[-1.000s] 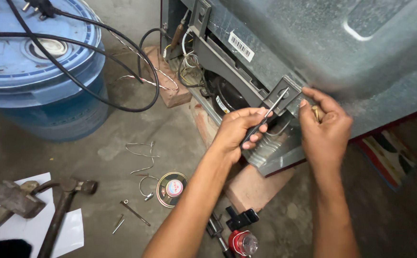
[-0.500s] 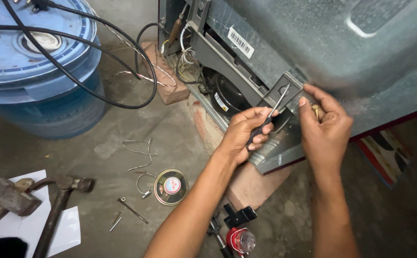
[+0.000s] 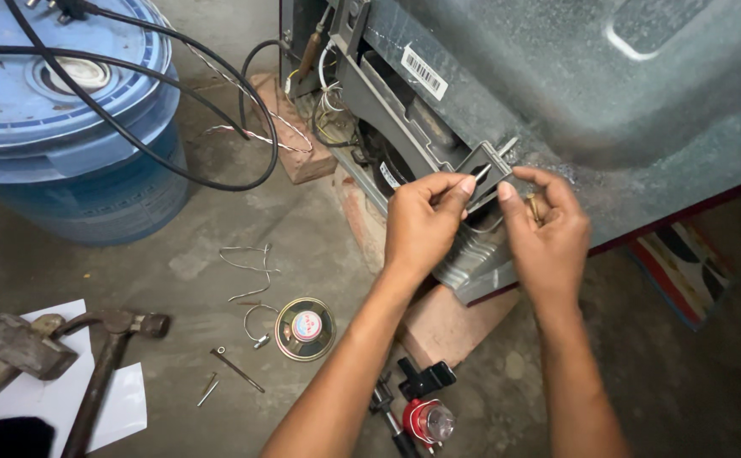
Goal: The person uses a hammer to tap a circular metal component, then uses a screwdriver to remove screws from the back panel of a refrigerator. The person removes a metal tray from the appliance's back.
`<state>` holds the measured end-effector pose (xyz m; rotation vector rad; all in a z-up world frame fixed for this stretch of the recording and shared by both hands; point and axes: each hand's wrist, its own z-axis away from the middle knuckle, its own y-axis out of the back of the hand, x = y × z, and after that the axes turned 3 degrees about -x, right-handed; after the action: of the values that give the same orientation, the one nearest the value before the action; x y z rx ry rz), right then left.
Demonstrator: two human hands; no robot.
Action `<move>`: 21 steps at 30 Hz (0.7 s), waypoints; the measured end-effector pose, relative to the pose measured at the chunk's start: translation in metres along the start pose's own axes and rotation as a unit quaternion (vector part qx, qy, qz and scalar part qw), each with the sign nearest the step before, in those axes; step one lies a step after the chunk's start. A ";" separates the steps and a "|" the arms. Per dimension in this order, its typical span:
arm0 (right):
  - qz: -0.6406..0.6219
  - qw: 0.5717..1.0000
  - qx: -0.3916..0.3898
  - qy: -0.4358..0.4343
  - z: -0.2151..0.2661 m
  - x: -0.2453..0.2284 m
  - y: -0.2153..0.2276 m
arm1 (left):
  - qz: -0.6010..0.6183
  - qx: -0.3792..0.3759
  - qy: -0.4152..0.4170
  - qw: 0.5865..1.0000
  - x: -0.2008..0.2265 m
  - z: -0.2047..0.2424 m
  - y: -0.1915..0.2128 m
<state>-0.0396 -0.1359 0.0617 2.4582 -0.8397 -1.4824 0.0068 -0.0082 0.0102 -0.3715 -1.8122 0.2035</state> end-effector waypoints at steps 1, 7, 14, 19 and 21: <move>-0.002 1.000 -0.001 -0.007 -0.001 0.002 -0.002 | -0.017 0.007 -0.002 1.000 0.004 0.001 -0.001; 0.014 0.999 0.018 -0.025 -0.010 0.012 -0.010 | -0.105 0.052 -0.027 0.993 0.024 0.011 -0.001; 0.000 0.999 0.033 -0.029 -0.012 0.015 -0.011 | -0.273 0.032 -0.010 0.961 0.039 0.028 0.025; 0.085 0.994 0.058 0.024 -0.011 -0.001 -0.011 | -0.244 0.083 -0.040 0.965 0.048 0.029 0.064; 0.085 0.994 0.064 0.013 -0.013 -0.007 -0.009 | -0.237 0.127 -0.055 0.962 0.048 0.019 0.079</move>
<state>-0.0276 -0.1268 0.0696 2.4180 -1.1410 -1.3737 -0.0116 0.0838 0.0227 0.2616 -1.8997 0.1182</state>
